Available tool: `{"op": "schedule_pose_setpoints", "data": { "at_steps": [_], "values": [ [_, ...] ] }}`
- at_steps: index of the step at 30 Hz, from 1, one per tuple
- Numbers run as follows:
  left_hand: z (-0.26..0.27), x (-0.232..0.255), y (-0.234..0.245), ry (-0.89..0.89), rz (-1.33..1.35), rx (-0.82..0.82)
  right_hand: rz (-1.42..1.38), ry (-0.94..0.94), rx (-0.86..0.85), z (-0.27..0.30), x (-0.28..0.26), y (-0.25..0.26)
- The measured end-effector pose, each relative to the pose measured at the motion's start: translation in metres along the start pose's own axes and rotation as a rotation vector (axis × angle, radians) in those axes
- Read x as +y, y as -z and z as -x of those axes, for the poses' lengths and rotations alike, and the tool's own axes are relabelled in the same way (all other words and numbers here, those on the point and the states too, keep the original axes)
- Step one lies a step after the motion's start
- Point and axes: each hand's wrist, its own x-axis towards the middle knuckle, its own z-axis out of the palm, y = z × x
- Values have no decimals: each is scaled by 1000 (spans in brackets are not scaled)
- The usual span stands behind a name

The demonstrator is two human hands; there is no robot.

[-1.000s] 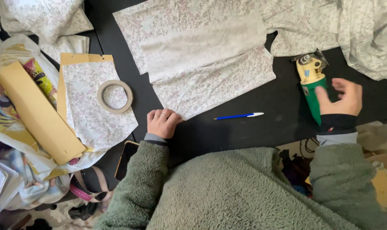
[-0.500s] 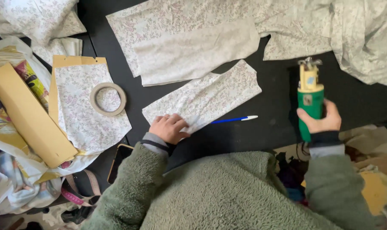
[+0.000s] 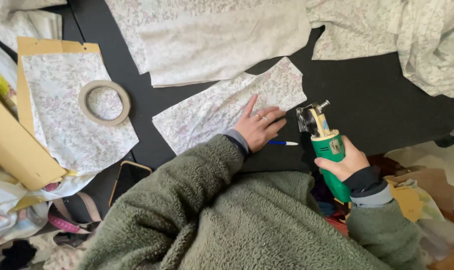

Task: The person uses a green electric rotary cutter to cut a piece of floral-patterned fabric on a black table. They then place a cardboard pattern on the fabric, trace its outline with a blue pen, and cut the fabric again using the rotary cutter. Finally, they use red-handled scissors to trim the cut fabric piece.

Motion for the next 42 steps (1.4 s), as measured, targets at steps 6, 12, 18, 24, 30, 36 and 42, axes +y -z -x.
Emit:
{"op": "schedule_pose_setpoints", "data": {
  "at_steps": [6, 12, 18, 24, 30, 36, 42],
  "values": [
    [-12, -12, 5, 79, -48, 23, 7, 125, 92, -14, -17, -18],
    [-11, -16, 10, 78, 1, 61, -9, 182, 39, -19, -20, -13],
    [-11, -16, 7, 65, 17, 61, -39, 211, 48, -17, -30, -15],
    [-10, -16, 7, 76, 40, 60, -65, 199, 62, -18, -34, -20],
    [-11, -17, 7, 77, 48, 53, -130, 94, 58, -13, -55, -21],
    [-10, -19, 7, 79, 63, 76, -73, 178, 46, -17, -23, -17],
    [-10, -19, 7, 87, 88, 57, -43, 154, -4, -15, -21, -12]
  ]
}}
